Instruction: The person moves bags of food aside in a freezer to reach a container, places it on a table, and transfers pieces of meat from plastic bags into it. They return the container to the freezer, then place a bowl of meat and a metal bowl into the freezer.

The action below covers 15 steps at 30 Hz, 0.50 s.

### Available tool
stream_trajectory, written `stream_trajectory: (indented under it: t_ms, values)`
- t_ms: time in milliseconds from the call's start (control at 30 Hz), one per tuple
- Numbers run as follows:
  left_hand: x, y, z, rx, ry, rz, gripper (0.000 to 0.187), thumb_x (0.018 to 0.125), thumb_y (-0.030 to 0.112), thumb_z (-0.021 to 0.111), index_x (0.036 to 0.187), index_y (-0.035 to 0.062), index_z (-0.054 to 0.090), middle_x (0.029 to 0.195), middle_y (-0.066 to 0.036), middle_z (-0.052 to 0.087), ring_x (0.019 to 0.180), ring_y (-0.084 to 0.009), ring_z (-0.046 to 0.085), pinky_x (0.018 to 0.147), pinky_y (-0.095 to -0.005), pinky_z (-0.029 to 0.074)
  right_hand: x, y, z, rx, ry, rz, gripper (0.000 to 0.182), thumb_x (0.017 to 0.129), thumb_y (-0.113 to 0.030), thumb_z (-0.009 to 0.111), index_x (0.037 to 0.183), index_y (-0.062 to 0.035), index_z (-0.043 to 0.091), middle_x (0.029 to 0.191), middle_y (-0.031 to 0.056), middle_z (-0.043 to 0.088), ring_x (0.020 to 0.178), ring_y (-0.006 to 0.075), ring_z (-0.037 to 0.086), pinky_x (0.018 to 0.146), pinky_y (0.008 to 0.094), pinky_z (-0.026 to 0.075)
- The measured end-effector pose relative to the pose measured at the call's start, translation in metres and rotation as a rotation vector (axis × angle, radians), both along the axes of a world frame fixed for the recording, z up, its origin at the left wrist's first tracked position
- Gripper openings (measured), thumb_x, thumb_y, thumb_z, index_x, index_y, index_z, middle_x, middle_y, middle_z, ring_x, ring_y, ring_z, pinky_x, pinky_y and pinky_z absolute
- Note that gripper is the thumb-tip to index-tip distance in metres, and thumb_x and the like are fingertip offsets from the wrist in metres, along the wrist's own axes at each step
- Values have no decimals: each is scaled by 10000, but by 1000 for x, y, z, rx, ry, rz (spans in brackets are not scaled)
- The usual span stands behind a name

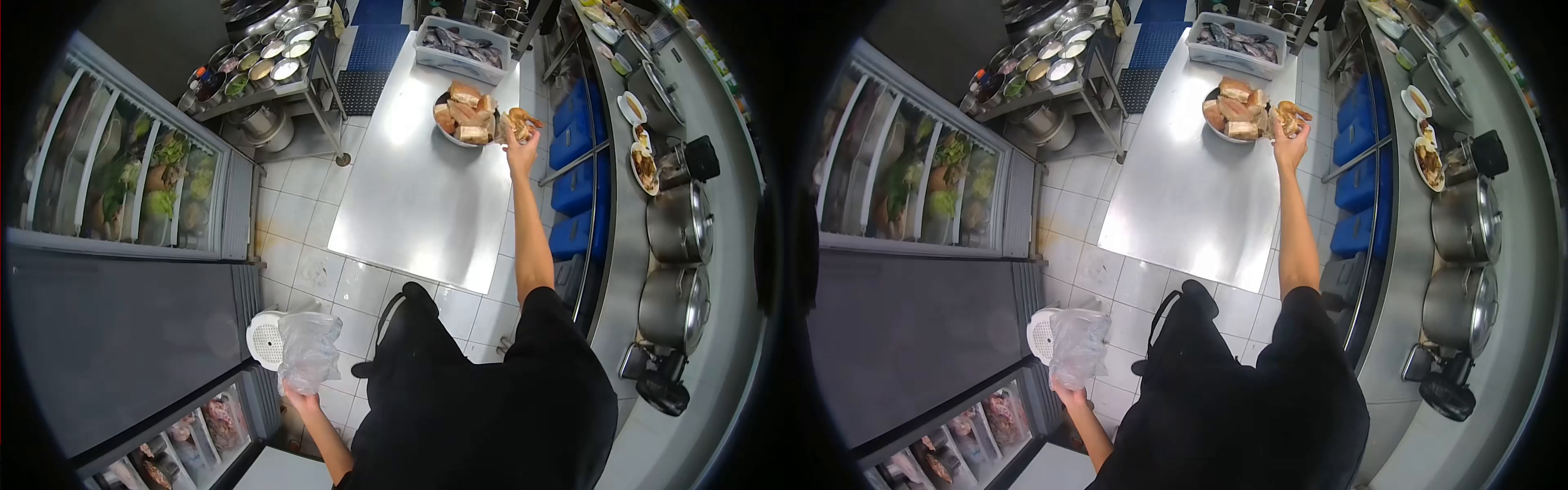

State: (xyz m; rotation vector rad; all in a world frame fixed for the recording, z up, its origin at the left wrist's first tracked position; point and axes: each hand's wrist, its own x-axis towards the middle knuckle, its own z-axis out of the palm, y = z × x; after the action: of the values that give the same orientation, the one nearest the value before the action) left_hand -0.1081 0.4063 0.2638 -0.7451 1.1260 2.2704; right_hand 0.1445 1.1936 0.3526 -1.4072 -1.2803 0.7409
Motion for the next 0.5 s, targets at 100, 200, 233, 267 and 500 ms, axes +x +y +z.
stream_trajectory:
  t_ms: [100, 200, 233, 267, 500]
  values:
    - [16, 47, 56, -37, -41, -7, 437, 971, 299, 497, 1309, 25, 537, 1308, -154, 589, 1185, -328, 572, 1017, -501, 483, -11, 30, -40, 147, -263, 13, 453, 826, -313, 754, 1116, -29, 554, 1102, 191, 646, 955, 338, 657, 863, 423, 510]
    - [13, 54, 61, -81, 27, -71, 455, 966, 316, 504, 1320, 31, 531, 1322, -152, 580, 1199, -327, 563, 1019, -497, 480, -22, 32, -61, 120, -484, 154, 372, 864, -312, 704, 1078, -29, 593, 1084, 177, 650, 965, 348, 645, 862, 423, 507]
    - [16, 63, 67, -73, 25, -59, 456, 965, 314, 505, 1322, 31, 529, 1323, -153, 579, 1201, -327, 561, 1022, -498, 477, -24, 23, -57, 127, -492, 157, 343, 875, -300, 687, 1070, -30, 604, 1101, 177, 645, 973, 350, 640, 865, 423, 504]
    - [18, 72, 77, -67, 22, -48, 458, 964, 312, 506, 1324, 30, 528, 1325, -153, 578, 1203, -327, 560, 1024, -498, 475, -24, 19, -57, 133, -500, 159, 316, 886, -288, 670, 1062, -32, 615, 1117, 177, 639, 981, 352, 635, 867, 423, 502]
    - [47, 77, 94, -75, -6, -8, 460, 963, 306, 509, 1323, 20, 524, 1324, -147, 579, 1203, -325, 559, 1035, -487, 465, 6, 76, -54, 66, -33, 9, 404, 912, -264, 666, 1250, -58, 585, 1132, 126, 648, 1017, 272, 645, 852, 391, 526]
